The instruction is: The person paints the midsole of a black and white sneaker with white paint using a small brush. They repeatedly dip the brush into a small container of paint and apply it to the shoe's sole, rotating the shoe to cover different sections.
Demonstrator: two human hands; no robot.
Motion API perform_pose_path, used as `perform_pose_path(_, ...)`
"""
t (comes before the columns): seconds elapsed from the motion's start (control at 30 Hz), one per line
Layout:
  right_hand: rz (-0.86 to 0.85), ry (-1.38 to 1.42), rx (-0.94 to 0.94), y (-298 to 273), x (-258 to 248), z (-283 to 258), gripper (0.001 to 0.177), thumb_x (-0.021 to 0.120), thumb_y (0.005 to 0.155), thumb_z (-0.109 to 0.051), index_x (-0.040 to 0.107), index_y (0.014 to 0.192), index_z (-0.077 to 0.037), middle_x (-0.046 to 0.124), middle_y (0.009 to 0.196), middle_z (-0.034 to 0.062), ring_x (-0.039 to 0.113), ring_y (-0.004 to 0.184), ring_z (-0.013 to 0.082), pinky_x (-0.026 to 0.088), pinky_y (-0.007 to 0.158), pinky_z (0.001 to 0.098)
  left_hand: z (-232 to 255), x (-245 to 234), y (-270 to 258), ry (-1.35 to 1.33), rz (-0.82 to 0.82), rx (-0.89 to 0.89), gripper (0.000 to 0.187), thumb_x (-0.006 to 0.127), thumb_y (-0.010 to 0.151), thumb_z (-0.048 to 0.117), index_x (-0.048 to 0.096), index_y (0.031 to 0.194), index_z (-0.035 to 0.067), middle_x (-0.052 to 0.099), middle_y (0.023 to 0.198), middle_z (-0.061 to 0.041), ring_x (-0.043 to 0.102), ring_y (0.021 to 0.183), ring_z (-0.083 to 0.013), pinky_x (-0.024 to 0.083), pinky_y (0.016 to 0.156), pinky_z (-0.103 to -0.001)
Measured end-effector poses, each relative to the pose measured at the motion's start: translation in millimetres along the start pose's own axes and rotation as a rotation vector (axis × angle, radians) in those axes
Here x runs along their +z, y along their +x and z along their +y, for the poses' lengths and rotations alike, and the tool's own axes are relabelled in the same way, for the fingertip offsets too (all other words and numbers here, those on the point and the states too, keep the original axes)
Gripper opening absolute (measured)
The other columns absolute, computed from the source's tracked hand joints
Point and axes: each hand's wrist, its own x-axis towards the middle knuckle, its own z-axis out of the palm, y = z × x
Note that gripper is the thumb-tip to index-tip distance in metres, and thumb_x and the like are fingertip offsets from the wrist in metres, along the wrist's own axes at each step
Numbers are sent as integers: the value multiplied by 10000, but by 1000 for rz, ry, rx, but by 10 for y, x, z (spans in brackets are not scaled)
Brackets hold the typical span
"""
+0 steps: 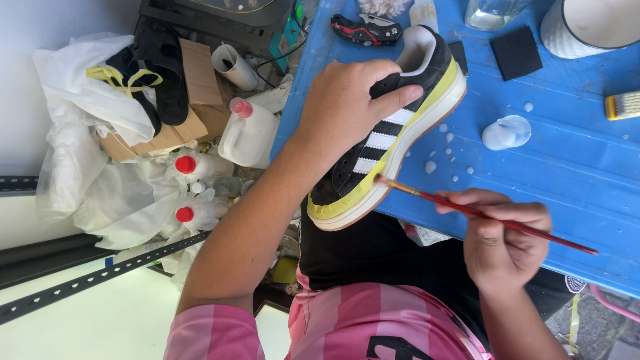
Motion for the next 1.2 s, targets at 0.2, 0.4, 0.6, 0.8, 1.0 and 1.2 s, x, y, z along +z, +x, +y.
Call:
perform_pose_path(0.2,163,125,99,14,-102,202,190,604,1181,-163,484,1239,-28,662,1249,283,718,1119,344,632,967,477,0,-18,16,50,2,28,408,768,901,494,782,947,89,698,649,-89,683,548,-231,497,522,-357)
perform_pose_path(0.4,160,140,115,27,-66,260,181,608,1172,-149,477,1231,-38,663,1219,278,711,1152,333,641,952,483,-8,-5,12,47,-26,-5,414,757,906,504,779,944,93,699,634,-72,672,512,-198,480,487,-337)
perform_pose_path(0.6,119,68,60,102,-70,212,204,608,1185,-175,464,1237,-40,683,1180,271,724,1107,317,655,931,473,-6,-14,-1,55,-26,4,397,757,916,490,780,954,95,702,639,-68,670,512,-187,482,490,-331)
perform_pose_path(0.8,122,-146,-36,62,53,118,253,600,1186,-201,448,1230,-5,666,1182,302,740,1022,311,653,932,441,12,-35,14,32,-31,5,370,764,925,463,770,961,95,718,665,-56,688,533,-168,498,499,-315)
perform_pose_path(1.0,78,-256,-197,-192,164,-1,255,582,1118,-205,425,1185,-16,664,1100,334,753,962,330,676,862,447,15,-54,10,35,-39,-16,359,765,922,454,774,964,97,717,662,-59,689,529,-175,495,496,-320)
perform_pose_path(1.2,97,-383,-192,-254,87,6,249,580,1096,-198,420,1128,-10,660,997,322,756,942,357,657,806,449,50,-43,17,56,-25,4,367,776,917,458,774,959,94,713,662,-66,685,537,-188,496,501,-330)
